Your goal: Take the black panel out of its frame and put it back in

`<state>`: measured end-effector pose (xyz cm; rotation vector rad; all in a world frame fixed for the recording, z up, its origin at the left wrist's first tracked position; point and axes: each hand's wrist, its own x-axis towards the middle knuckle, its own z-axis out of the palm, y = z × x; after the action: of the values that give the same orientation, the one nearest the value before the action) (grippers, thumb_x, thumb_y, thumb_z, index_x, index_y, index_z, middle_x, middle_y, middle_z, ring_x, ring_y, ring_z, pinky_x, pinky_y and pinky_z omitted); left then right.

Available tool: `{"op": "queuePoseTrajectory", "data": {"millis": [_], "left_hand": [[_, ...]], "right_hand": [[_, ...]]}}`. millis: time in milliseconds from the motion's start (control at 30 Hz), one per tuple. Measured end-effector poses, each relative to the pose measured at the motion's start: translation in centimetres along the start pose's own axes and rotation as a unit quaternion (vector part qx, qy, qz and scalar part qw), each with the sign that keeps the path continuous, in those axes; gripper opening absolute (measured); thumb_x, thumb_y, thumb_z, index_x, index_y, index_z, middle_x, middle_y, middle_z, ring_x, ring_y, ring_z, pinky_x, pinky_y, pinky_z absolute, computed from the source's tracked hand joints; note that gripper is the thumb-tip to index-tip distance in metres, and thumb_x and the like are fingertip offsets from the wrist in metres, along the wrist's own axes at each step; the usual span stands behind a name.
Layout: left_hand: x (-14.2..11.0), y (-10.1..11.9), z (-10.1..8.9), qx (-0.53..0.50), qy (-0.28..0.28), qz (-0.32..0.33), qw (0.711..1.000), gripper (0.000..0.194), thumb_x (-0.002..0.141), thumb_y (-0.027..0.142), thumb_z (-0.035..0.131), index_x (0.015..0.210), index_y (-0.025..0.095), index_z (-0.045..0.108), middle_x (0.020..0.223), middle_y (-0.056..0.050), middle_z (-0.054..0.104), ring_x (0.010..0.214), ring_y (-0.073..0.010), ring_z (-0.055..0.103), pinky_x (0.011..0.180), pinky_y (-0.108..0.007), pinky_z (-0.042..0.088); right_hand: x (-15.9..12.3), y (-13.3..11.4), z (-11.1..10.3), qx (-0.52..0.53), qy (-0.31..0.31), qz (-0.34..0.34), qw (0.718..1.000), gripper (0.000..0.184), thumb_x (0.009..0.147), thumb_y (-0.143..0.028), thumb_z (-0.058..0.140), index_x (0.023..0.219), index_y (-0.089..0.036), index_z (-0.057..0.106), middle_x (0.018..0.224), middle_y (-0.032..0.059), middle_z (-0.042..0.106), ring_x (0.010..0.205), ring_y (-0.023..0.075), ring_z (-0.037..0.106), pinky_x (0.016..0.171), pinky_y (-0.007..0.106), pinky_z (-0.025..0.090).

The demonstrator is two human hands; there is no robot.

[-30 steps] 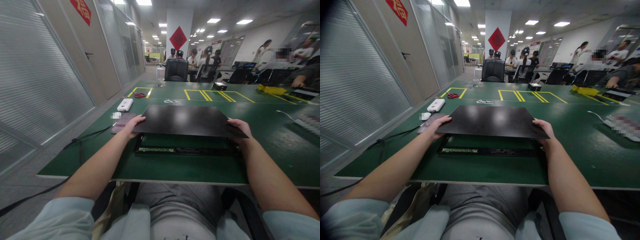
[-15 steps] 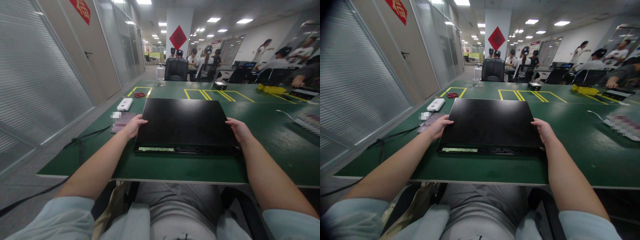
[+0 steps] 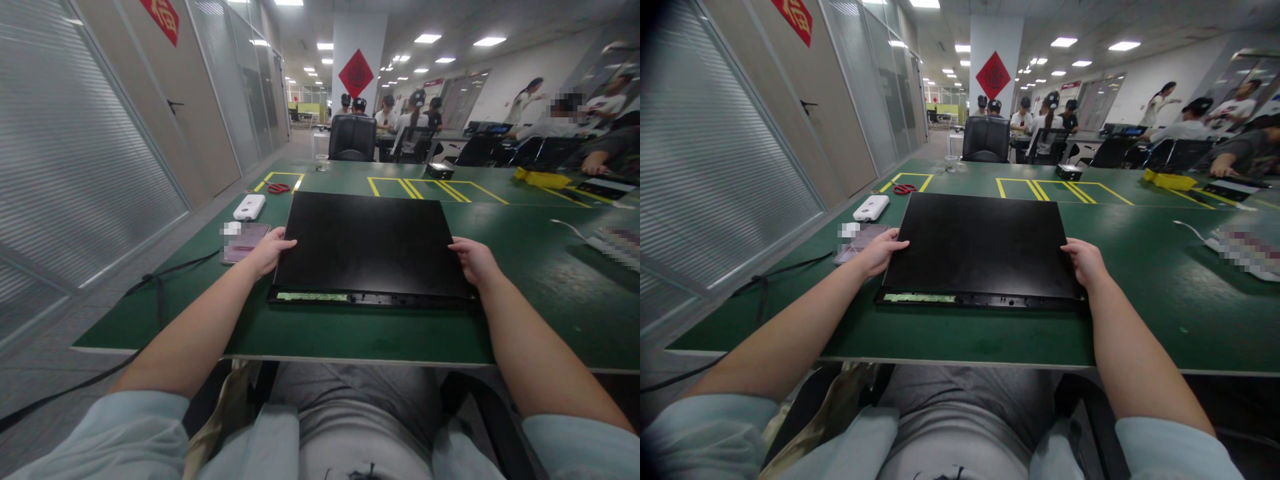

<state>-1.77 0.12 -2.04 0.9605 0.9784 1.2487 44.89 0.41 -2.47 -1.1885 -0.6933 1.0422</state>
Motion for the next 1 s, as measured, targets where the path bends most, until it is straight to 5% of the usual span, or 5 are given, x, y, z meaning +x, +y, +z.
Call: {"op": "queuePoseTrajectory", "data": {"millis": [333, 1000], "left_hand": [[-0.4, 0.3, 0.4, 0.030, 0.005, -0.022, 0.999, 0.039, 0.061, 0.006, 0.081, 0.095, 0.017, 0.067, 0.092, -0.006, 0.079, 0.085, -0.0258, 0.077, 0.071, -0.035, 0.063], [-0.1, 0.0, 0.3, 0.032, -0.005, -0.011, 0.999, 0.036, 0.065, 0.004, 0.082, 0.097, 0.016, 0.068, 0.100, -0.008, 0.080, 0.089, -0.0252, 0.077, 0.075, -0.034, 0.063]], "right_hand": [[-0.4, -0.5, 0.0, -0.027, 0.007, 0.091, 0.995, 0.021, 0.064, -0.007, 0.061, 0.078, -0.018, 0.073, 0.061, 0.0015, 0.070, 0.046, 0.0162, 0.062, 0.047, 0.028, 0.054], [0.6, 0.4, -0.2, -0.050, 0.042, 0.038, 0.997, 0.024, 0.062, -0.001, 0.064, 0.077, -0.015, 0.076, 0.061, 0.0016, 0.069, 0.050, 0.0161, 0.064, 0.052, 0.028, 0.057]]}}
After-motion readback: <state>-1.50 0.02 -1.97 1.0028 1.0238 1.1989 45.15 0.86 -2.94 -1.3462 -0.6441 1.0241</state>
